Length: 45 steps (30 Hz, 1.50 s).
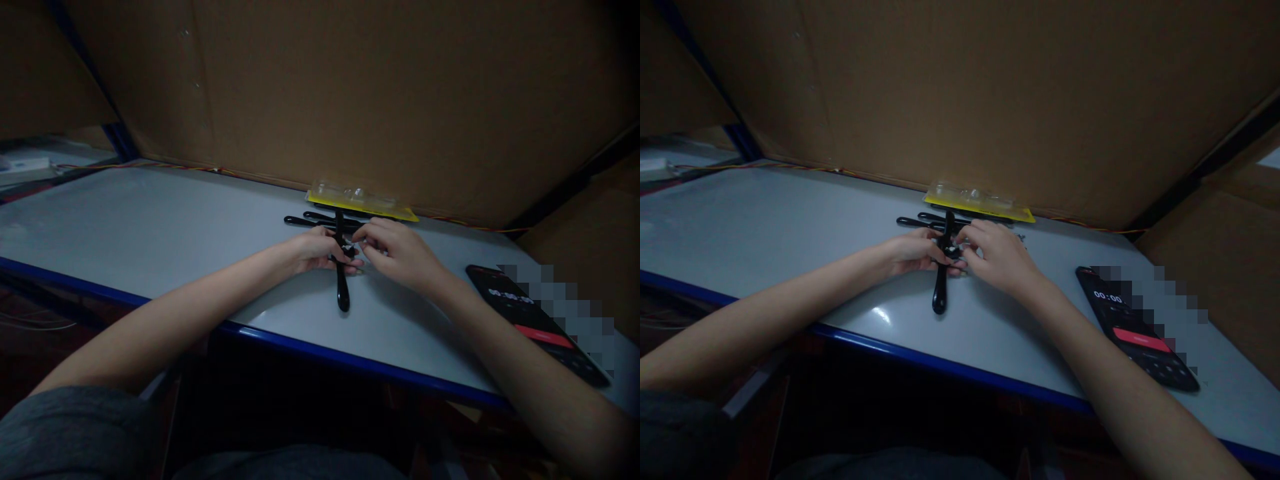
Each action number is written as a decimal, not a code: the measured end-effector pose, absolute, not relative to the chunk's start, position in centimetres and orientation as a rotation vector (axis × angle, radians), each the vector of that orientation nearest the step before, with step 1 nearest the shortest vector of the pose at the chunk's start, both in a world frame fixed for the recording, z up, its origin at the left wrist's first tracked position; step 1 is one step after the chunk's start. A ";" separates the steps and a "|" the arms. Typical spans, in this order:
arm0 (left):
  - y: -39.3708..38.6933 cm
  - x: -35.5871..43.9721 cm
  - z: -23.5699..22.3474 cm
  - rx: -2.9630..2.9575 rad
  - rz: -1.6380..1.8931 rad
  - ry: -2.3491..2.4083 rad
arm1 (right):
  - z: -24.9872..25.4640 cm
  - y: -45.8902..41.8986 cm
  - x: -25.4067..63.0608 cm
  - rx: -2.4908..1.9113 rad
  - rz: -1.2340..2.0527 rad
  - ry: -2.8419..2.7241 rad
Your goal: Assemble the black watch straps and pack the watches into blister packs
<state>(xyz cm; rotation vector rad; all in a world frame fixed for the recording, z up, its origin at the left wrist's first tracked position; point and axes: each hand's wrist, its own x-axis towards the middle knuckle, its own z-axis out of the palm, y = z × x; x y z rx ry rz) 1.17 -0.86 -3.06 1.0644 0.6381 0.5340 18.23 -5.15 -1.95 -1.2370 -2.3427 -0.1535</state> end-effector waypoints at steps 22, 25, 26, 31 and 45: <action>-1.0 1.2 -2.9 1.081 0.566 0.653 | -1.9 -5.7 17.4 -1.215 0.005 -2.360; -1.0 1.1 -2.9 1.065 0.547 0.635 | -1.8 -5.6 17.8 -1.278 -0.111 -2.358; -1.0 1.1 -2.9 1.068 0.548 0.638 | -1.7 -5.7 17.9 -1.291 -0.133 -2.360; -1.2 1.2 -2.9 1.130 0.557 0.679 | -1.6 -5.8 17.4 -1.293 -0.101 -2.369; -1.0 1.2 -3.2 1.149 0.547 0.648 | -1.7 -5.5 17.5 -1.344 -0.063 -2.316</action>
